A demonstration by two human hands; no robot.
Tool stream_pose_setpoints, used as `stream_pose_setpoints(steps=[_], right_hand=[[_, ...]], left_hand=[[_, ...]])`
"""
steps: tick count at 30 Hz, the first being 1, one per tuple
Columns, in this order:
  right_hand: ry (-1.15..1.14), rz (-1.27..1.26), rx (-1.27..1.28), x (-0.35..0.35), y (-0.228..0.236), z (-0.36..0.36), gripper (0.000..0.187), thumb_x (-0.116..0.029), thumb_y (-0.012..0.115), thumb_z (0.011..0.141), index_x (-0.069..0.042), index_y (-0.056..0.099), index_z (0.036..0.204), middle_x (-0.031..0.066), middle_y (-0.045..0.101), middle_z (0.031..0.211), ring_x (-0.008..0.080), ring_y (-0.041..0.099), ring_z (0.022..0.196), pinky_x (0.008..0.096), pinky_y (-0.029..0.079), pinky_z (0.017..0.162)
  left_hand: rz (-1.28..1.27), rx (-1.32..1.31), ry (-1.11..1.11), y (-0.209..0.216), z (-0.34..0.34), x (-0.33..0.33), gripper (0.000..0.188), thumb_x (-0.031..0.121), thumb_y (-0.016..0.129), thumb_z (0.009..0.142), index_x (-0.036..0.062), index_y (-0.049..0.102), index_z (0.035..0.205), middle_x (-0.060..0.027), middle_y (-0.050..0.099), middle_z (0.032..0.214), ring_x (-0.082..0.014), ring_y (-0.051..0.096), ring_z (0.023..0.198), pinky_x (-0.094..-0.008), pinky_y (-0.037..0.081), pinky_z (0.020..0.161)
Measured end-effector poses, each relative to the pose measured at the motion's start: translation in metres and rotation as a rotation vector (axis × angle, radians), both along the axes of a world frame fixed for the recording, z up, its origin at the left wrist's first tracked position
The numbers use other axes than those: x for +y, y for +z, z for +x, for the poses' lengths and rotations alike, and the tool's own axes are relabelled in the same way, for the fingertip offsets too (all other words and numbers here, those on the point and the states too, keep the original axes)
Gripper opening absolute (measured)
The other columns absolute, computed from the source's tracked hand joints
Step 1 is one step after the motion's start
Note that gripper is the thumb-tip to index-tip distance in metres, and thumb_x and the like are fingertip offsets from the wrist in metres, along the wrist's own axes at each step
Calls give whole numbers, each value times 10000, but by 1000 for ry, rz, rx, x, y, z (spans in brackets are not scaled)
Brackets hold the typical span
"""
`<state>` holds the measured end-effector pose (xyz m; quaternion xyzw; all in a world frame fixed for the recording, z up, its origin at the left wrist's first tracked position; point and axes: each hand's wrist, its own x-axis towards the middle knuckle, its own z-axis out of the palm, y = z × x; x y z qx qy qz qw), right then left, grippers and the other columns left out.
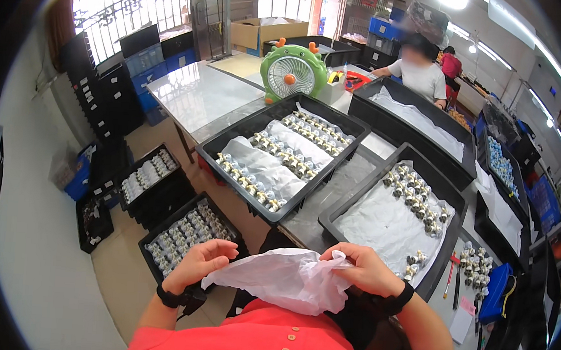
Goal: The person picks small cylindrical components from a black tray and places them into a white plastic bag. They handle the items one by one, arranging them inside the bag and adjusting the bag's opening. The person continues this process, filling the bag with components from the tray.
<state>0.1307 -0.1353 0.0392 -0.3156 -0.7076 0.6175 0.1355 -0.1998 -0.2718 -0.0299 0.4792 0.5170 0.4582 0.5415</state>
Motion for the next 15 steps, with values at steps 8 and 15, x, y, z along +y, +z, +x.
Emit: stream_pose_setpoints(steps=[8,15], right_hand=[[78,140,106,19,-2,-34,233,-47,607,840,-25,610,1072,19,627,968,75,571,880,237,469,755],[21,91,163,46,0,-40,208,-71,601,882,7,589,1074,20,622,939,62,555,853,230,467,719]], left_hand=[[494,506,-229,66,52,49,637,207,743,771,27,460,1312,-132,527,1244,-234,528,1138,-331,411,969],[498,443,-405,83,67,114,483,144,672,824,98,523,1281,-91,661,938,-190,651,861,-311,501,786]])
